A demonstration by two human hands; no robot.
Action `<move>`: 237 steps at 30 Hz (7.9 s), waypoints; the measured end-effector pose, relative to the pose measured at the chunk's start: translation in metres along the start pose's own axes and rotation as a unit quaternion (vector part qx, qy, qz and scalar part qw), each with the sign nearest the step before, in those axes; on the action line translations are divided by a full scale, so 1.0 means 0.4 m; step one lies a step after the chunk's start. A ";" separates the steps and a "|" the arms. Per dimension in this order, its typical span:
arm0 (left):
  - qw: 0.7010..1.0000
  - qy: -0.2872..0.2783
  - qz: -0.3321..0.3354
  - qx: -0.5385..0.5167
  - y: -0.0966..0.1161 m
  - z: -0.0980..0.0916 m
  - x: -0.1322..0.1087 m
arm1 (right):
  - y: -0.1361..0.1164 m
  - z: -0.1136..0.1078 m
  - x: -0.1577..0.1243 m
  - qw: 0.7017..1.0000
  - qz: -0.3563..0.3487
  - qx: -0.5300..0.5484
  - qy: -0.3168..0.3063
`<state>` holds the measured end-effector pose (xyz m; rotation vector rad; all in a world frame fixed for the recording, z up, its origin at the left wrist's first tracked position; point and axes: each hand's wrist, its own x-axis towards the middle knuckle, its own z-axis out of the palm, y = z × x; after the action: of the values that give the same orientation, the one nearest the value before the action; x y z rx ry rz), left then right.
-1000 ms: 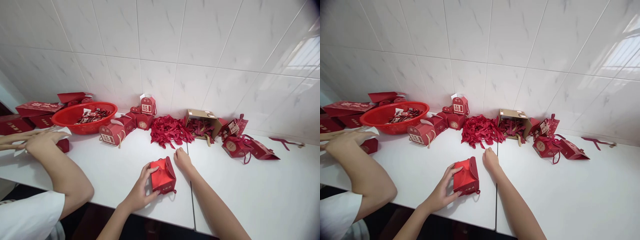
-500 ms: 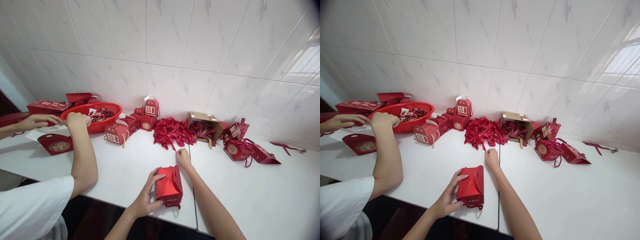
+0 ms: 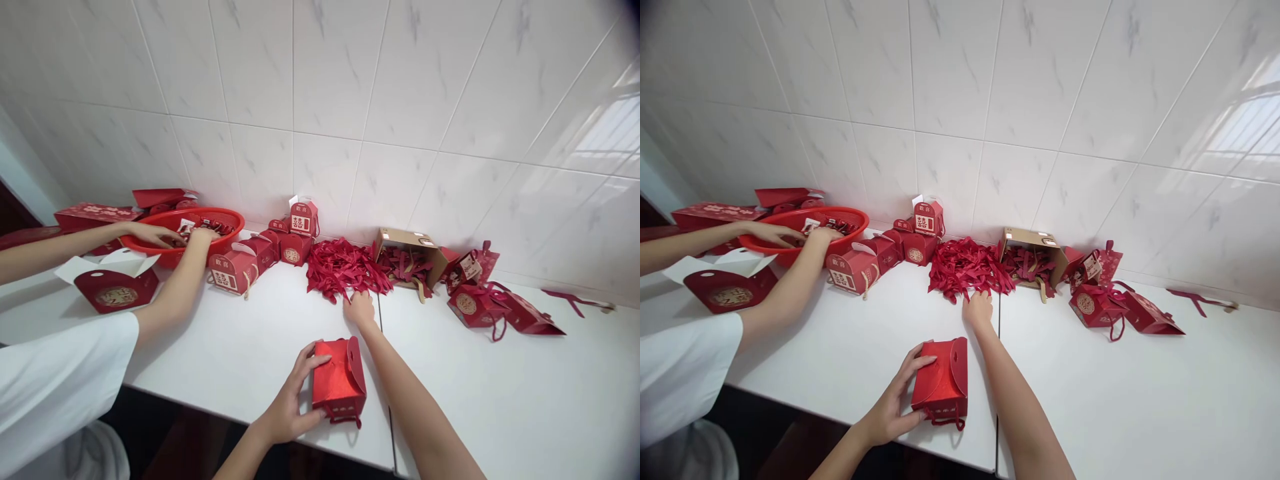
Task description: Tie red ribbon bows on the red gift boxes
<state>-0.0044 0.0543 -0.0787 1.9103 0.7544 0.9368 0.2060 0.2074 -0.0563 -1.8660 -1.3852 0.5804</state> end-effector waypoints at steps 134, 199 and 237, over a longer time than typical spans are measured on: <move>0.982 0.121 -0.146 0.025 0.114 -0.048 0.156 | 0.051 -0.265 -0.460 0.985 -0.106 0.135 -0.029; 0.946 0.014 -0.288 -0.148 0.146 -0.065 0.174 | 0.092 -0.329 -0.338 0.955 -0.027 0.205 -0.211; 0.684 0.313 -0.336 -0.566 0.109 -0.016 0.114 | 0.114 -0.165 -0.470 0.666 0.154 0.729 0.022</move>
<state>0.0209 0.0730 -0.0236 0.1359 0.8390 1.1399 0.2218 0.0038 -0.0622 -0.6678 -0.1631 1.2746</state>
